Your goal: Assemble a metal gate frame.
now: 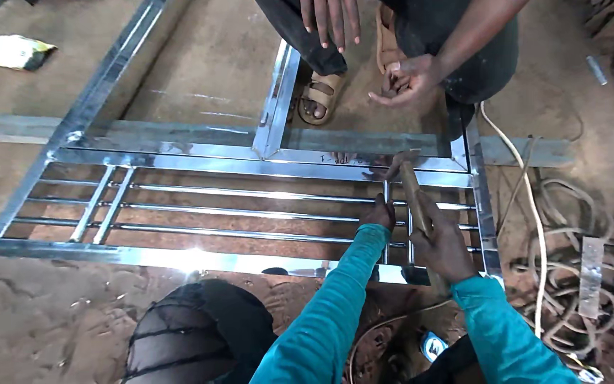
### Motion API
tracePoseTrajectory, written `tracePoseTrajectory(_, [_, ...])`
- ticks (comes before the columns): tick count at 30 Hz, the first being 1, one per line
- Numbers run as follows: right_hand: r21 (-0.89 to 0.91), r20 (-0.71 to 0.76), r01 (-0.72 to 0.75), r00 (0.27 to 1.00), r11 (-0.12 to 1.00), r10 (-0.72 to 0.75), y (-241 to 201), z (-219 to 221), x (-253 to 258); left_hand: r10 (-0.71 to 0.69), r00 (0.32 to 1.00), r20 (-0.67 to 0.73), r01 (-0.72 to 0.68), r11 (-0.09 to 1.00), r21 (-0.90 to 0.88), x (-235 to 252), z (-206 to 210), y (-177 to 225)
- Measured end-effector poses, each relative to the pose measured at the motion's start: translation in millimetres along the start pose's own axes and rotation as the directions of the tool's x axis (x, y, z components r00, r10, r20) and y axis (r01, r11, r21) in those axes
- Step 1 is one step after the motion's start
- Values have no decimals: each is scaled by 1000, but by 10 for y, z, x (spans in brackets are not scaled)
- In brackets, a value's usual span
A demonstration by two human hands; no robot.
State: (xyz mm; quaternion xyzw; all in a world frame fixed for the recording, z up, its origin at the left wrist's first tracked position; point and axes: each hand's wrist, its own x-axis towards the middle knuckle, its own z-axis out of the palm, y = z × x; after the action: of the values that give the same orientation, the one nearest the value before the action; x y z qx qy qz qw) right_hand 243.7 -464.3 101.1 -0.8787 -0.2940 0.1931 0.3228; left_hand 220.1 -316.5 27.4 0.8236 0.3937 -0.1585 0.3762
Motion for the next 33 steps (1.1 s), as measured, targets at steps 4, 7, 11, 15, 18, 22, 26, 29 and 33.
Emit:
tracePoseTrajectory(4, [61,-18,11,1000,998,-9,-55,-58,-52,109,994,25,-104,983,-152,58,-8,-160])
tracePoseTrajectory(7, [91,4,-27,1000,995,26,-37,-87,-54,123,992,-28,-125,981,-151,24,-51,-234])
tracePoseTrajectory(11, [134,34,-102,995,986,99,14,-120,-51,46,990,-133,-41,998,39,-60,-57,-211])
tracePoseTrajectory(15, [185,27,-131,991,974,129,57,-152,-30,11,965,-260,-15,1000,-12,-80,82,-186])
tracePoseTrajectory(18, [162,14,-92,996,982,91,115,-181,-7,-94,965,-243,96,995,-1,-157,127,-160])
tracePoseTrajectory(22, [169,-7,-33,999,985,34,138,-203,8,-163,951,-261,163,986,-20,-168,77,-240])
tracePoseTrajectory(26, [186,-2,-38,999,982,39,151,-204,10,-197,956,-219,203,979,5,-216,65,-202])
tracePoseTrajectory(29, [190,6,-11,1000,982,10,185,-226,34,-121,974,-192,131,990,42,-254,183,-137])
tracePoseTrajectory(33, [118,66,47,996,992,-55,272,-325,49,-25,972,-232,55,991,121,-257,201,-221])
